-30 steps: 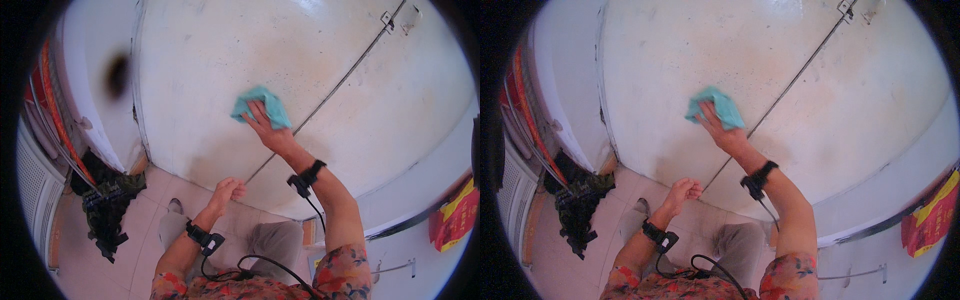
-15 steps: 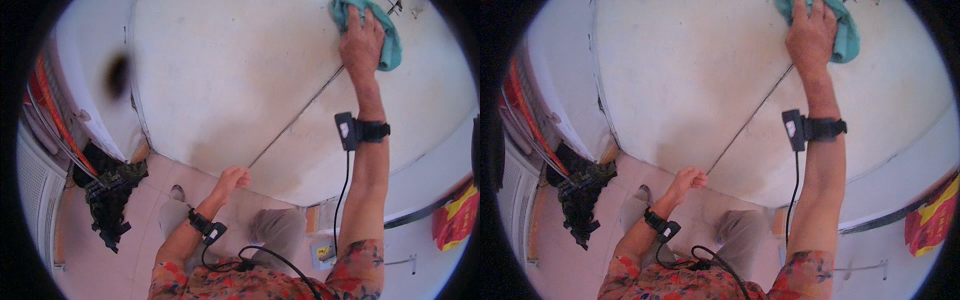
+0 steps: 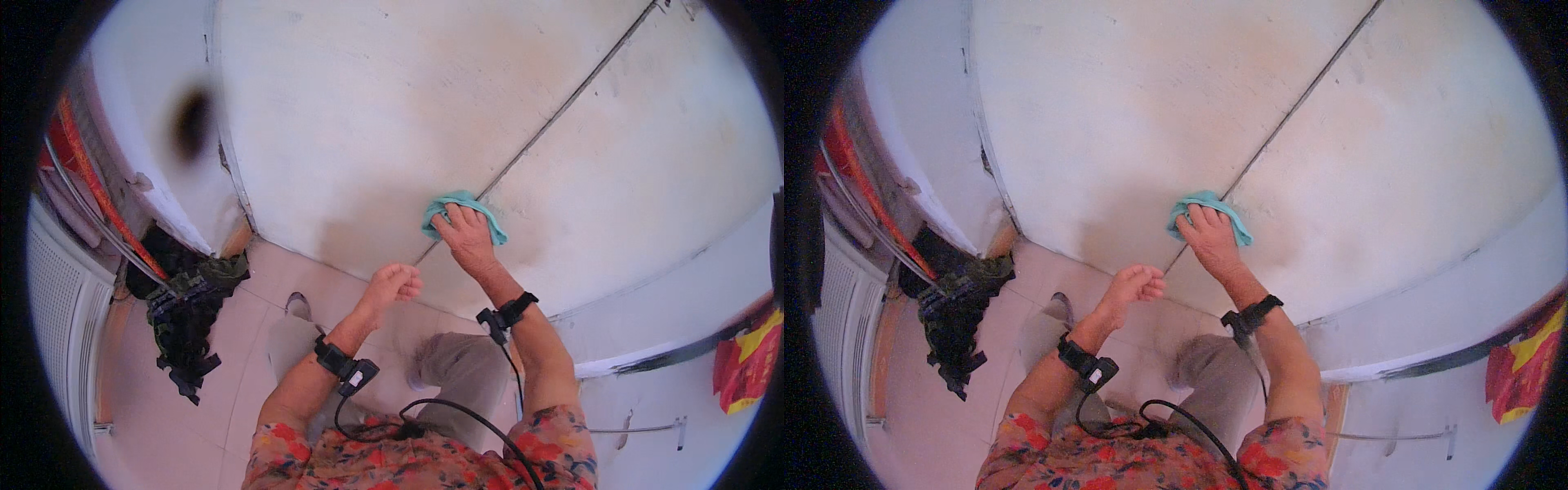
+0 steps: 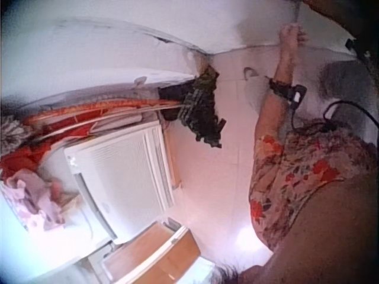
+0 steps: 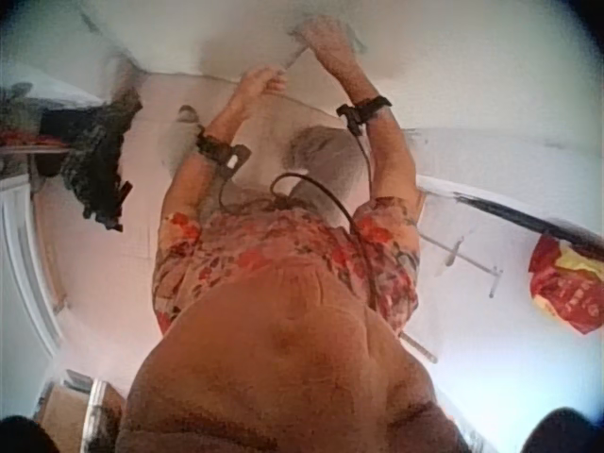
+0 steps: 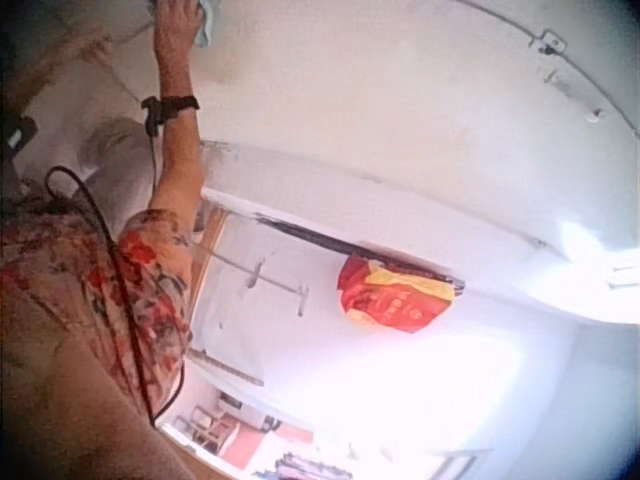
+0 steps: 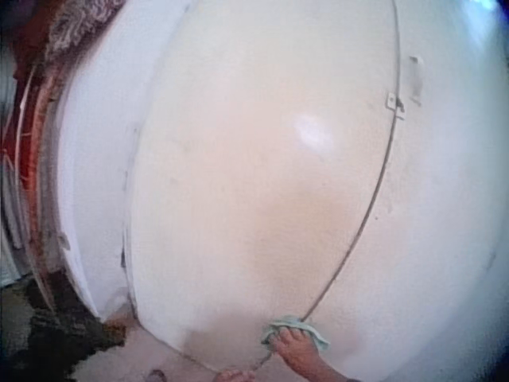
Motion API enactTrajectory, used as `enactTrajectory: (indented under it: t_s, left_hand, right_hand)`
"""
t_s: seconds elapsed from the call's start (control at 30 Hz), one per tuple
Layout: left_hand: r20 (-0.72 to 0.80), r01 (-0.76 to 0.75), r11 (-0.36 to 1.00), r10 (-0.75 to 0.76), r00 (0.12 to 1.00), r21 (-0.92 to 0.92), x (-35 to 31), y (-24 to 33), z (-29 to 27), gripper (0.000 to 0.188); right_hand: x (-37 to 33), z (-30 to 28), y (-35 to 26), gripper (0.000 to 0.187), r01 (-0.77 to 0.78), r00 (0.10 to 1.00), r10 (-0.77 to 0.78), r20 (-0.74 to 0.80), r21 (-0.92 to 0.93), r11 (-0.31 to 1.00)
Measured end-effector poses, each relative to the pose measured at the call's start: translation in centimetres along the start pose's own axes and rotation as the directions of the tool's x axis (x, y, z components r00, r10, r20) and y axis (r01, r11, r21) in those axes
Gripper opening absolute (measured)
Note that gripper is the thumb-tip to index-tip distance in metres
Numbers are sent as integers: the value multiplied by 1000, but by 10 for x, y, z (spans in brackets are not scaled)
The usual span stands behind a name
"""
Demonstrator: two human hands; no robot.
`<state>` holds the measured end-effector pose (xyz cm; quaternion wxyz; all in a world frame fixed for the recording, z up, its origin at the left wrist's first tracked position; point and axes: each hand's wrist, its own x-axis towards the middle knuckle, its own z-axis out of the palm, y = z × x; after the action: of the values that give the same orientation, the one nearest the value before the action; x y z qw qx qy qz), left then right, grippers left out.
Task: The person wipes a white door and the adjacent wall with a cloth, using one hand to clean various sections of the surface.
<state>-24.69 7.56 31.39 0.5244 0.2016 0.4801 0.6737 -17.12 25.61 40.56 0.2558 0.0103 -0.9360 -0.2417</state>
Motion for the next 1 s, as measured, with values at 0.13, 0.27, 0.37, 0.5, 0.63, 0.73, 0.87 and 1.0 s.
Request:
enactTrajectory:
  t_s: [0.13,0.27,0.37,0.5,0.63,0.73,0.87,1.0]
  left_hand:
    - [5,-37,999,37,999,-22,0,2,1,31]
    - [14,-36,999,37,999,-31,-1,0,0,30]
    - [54,-69,997,71,996,-42,9,-13,0,30]
    - [24,-64,998,65,998,-29,3,-4,-2,31]
    - [10,-100,991,101,995,-86,1,-1,-2,28]
    - [39,-90,991,94,995,-96,2,1,2,27]
    - [41,-58,997,60,997,-56,-5,8,0,28]
    - [38,-87,993,90,995,-73,-5,2,-7,30]
  right_hand:
    - [24,-30,47,31,48,994,-62,-94,-145,988]
    - [120,-118,122,42,-239,873,19,-487,-392,888]
    - [174,-156,142,54,-274,736,-15,-677,-318,908]
    - [217,-119,89,50,59,914,-196,-356,-360,931]
    - [251,-114,75,43,200,895,-301,-329,-306,931]
    - [285,-162,128,50,-78,815,-232,-531,-497,864]
    - [283,-240,206,50,-382,694,-143,-705,-529,758]
    - [284,-243,215,54,-455,589,-105,-801,-437,776]
